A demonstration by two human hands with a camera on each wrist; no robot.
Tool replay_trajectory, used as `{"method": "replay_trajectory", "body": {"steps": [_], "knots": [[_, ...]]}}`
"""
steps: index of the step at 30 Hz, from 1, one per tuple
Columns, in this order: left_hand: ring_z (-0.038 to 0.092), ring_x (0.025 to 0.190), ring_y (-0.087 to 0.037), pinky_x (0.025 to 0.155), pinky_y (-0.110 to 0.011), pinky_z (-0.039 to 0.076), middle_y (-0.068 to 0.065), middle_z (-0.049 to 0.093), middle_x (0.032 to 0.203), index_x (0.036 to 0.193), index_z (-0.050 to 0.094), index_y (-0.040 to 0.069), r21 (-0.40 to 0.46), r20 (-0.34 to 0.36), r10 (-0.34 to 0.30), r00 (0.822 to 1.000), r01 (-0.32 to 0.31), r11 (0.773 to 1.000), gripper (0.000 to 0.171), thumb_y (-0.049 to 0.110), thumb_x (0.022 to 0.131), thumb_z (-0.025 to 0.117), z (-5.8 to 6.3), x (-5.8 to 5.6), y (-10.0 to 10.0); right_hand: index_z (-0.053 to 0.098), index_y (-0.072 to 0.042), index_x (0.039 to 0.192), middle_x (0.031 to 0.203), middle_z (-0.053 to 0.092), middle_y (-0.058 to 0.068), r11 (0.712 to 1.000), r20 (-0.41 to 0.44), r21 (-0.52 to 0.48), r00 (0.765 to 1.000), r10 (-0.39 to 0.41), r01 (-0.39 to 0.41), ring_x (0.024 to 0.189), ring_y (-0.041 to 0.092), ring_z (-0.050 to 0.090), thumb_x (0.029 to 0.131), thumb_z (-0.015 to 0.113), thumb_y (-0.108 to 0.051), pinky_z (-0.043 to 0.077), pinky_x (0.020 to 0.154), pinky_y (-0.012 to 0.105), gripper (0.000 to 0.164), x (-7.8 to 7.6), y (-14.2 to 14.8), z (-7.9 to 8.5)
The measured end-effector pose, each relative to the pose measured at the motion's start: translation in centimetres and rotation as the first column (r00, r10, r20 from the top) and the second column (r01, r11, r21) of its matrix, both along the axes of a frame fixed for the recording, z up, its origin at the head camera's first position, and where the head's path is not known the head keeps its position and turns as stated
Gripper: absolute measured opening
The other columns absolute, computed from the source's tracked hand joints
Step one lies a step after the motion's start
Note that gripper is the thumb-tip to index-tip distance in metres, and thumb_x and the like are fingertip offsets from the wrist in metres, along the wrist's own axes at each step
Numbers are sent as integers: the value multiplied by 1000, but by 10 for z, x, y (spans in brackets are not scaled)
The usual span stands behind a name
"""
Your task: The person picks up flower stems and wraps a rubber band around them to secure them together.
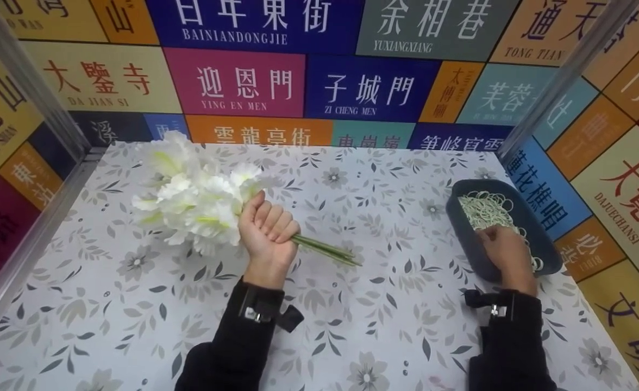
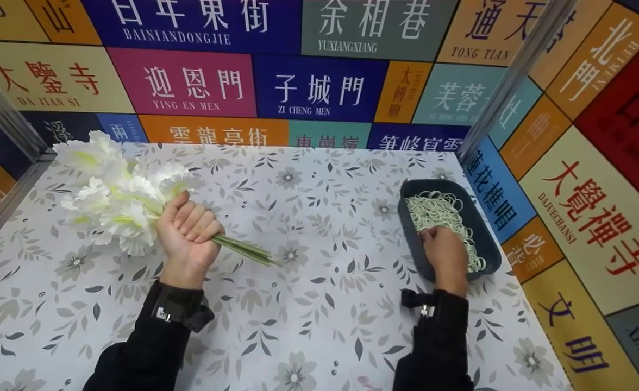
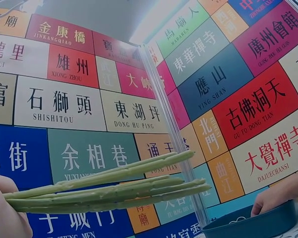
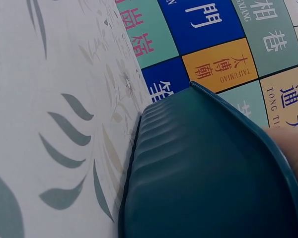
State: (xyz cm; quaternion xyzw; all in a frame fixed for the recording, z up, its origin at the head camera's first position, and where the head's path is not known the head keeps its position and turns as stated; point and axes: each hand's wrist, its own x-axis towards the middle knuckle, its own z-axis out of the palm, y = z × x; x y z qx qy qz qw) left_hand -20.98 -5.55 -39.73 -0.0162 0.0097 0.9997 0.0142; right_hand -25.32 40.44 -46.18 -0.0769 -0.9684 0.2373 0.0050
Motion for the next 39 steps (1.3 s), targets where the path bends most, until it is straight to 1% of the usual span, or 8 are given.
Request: {"method": "replay_trajectory", "body": {"steps": [8, 15, 20, 25, 28, 31, 36, 39], "knots": [[13, 37, -4, 32, -17, 15, 7, 29, 38, 50, 30, 18, 15, -1, 0, 1000, 0, 1000, 57, 21, 106, 38, 0, 1, -1, 61, 6, 120, 109, 65, 27, 1000, -49, 4, 999, -17, 18, 99, 45, 60, 107, 50, -30, 46, 83, 59, 39, 3, -3, 7], [13, 37, -4, 32, -18, 15, 7, 30, 37, 50, 31, 18, 24, -8, 5, 1000, -4, 1000, 57, 21, 106, 38, 1, 0, 0, 57, 3, 128, 123, 60, 26, 998, -117, -36, 992, -48, 44, 104, 43, 60, 108, 45, -39, 43, 92, 60, 48, 16, -13, 44], [12, 38, -4, 32, -18, 15, 7, 30, 38, 50, 31, 18, 23, -13, 10, 1000, -10, 1000, 57, 21, 106, 38, 1, 0, 0, 56, 0, 129, 122, 62, 24, 998, -163, -46, 986, 24, -32, 78, 29, 68, 108, 45, -38, 47, 78, 45, 45, 29, -30, 73], [13, 38, -4, 32, -18, 16, 7, 30, 38, 50, 32, 18, 17, -7, 17, 1000, -17, 1000, 56, 20, 106, 39, 1, 0, -1, 61, -5, 122, 115, 65, 16, 973, -230, -62, 951, 204, -224, 72, 20, 67, 107, 52, -34, 49, 63, 28, 34, 43, -56, 94], [13, 38, -4, 32, -18, 16, 7, 30, 38, 50, 32, 18, 19, -7, 14, 1000, -14, 1000, 56, 20, 106, 39, 1, 0, -1, 65, -6, 115, 105, 68, 9, 926, -336, -62, 882, 332, -372, 70, 18, 66, 104, 60, -22, 49, 59, 19, 20, 50, -76, 102], [12, 38, -4, 32, -18, 16, 7, 30, 38, 50, 31, 19, 11, -9, 18, 1000, -18, 1000, 57, 20, 106, 38, 2, 1, -1, 68, -5, 110, 95, 67, 2, 857, -445, -43, 778, 443, -513, 66, 15, 63, 99, 66, -7, 48, 60, 15, 12, 56, -94, 106], [13, 37, -4, 32, -18, 16, 7, 30, 38, 50, 30, 19, 4, -5, 23, 1000, -23, 1000, 56, 20, 106, 38, 2, 1, 0, 70, -6, 106, 84, 64, -4, 737, -560, 9, 608, 563, -675, 62, 11, 59, 90, 70, 8, 44, 53, 15, 20, 62, -118, 111], [14, 37, -4, 32, -18, 16, 8, 30, 38, 50, 31, 19, -1, 5, 27, 1000, -27, 1000, 56, 20, 106, 39, 1, 1, 0, 70, -7, 104, 84, 64, -4, 681, -592, 35, 534, 604, -731, 61, 10, 59, 87, 71, 12, 45, 53, 14, 25, 65, -130, 111]]}}
